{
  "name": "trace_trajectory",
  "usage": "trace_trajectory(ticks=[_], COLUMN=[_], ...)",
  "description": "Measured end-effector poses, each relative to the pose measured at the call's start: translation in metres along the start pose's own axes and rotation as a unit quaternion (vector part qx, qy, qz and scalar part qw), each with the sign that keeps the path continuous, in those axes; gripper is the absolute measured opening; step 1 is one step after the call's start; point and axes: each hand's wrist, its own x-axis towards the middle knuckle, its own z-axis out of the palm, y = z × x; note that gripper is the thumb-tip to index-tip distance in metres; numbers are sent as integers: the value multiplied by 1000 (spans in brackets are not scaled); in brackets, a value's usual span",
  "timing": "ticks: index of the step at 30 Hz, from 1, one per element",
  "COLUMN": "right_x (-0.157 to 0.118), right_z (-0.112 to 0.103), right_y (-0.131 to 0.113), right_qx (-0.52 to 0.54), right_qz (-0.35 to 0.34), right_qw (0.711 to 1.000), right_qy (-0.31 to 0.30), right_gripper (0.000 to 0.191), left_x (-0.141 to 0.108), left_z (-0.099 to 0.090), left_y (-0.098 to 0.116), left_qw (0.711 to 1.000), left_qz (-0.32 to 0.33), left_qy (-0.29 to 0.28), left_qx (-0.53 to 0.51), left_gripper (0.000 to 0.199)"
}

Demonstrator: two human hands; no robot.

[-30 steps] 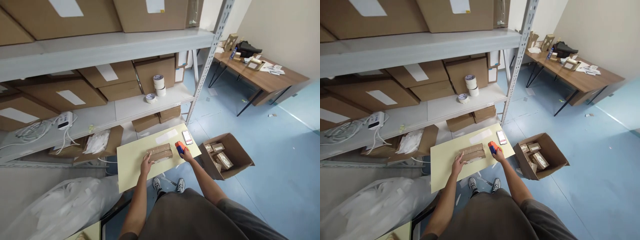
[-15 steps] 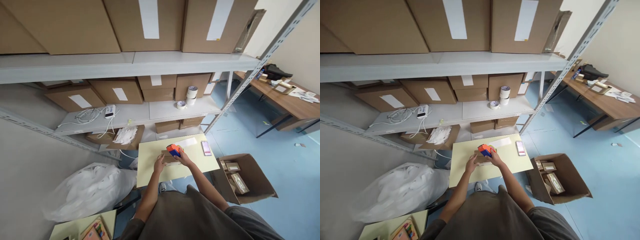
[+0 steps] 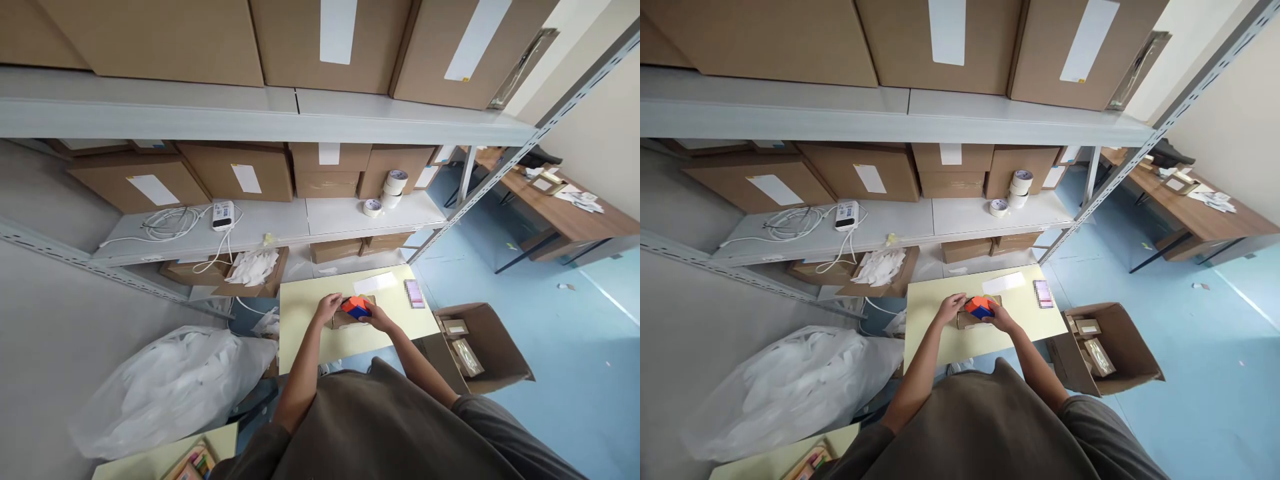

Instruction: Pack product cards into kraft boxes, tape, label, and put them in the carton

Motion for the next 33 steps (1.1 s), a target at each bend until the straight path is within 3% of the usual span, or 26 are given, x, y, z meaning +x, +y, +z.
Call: trace_trajectory(ticks=[3, 9, 15, 25, 29, 33], right_x=[-2, -5, -10, 2, 4, -1], right_z=[-6, -12, -26, -62, -79, -101], right_y=[-1, -6, -14, -31, -33, -21], right_qx=[-9, -57, -70, -114, -104, -123], right_qz=[-7, 1, -26, -31, -34, -10], right_qw=[1000, 998, 997, 993, 993, 990], right_qy=[-20, 1, 27, -25, -45, -67], right_gripper=[35, 52, 51, 52, 49, 45], left_x=[8, 2, -6, -25, -27, -30], left_z=[7, 21, 30, 41, 34, 9], left_y=[12, 23, 34, 59, 66, 64], left_qw=[999, 999, 997, 969, 963, 950], left_qz=[1, 18, 17, 65, 51, 16], left_qy=[-39, 47, 40, 225, 250, 298], left_qx=[-5, 11, -64, 74, 88, 86], left_gripper=[34, 32, 35, 21, 21, 21])
